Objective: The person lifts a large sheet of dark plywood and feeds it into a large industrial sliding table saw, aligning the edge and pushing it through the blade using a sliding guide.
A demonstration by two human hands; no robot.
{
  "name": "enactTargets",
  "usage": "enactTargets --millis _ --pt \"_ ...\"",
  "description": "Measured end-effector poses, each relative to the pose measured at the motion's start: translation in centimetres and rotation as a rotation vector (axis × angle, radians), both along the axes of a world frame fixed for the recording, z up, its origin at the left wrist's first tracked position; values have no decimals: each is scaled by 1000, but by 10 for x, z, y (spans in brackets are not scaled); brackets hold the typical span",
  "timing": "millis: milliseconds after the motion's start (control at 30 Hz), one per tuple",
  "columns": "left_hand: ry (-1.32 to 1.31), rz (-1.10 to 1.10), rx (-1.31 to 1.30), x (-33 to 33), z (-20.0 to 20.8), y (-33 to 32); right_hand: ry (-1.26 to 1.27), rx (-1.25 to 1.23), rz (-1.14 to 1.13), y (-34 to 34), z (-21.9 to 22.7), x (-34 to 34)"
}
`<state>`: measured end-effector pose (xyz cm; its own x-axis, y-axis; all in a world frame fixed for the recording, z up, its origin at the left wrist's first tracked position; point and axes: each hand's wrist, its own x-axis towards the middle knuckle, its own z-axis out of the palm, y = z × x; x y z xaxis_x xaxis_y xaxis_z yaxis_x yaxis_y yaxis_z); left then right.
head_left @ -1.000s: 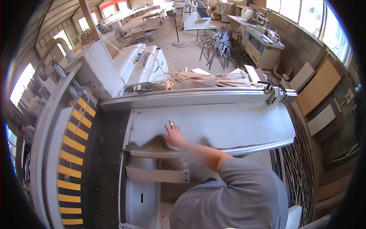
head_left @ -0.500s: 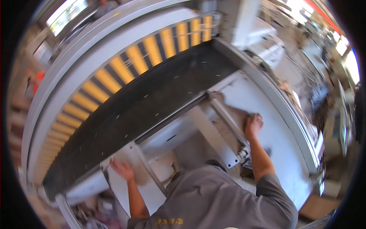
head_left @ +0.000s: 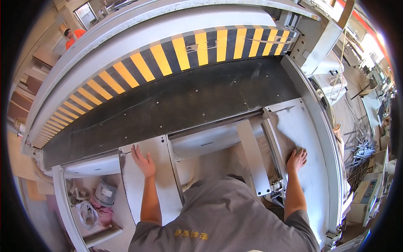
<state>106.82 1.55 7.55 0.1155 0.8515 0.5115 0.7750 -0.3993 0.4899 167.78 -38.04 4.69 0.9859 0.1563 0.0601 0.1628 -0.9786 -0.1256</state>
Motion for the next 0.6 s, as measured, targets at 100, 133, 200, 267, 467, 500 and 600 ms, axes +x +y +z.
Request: enactTargets --millis 100,133,200,267,467,500,600 --pt "-9 -17 -8 6 13 10 -1 -11 -4 2 1 1" --pt "-14 -21 -20 9 18 14 0 -12 0 1 1 1" --pt "-10 -37 -8 15 26 26 23 -27 -19 3 3 1" --pt "-3 -52 4 22 31 42 15 -26 -16 3 2 1" --pt "88 -104 86 34 38 89 -25 -16 6 5 2 -2" --pt "94 -117 93 35 41 95 -32 -25 2 4 1 -1" --pt "103 -135 99 44 49 110 -46 -76 -10 -1 -6 3"
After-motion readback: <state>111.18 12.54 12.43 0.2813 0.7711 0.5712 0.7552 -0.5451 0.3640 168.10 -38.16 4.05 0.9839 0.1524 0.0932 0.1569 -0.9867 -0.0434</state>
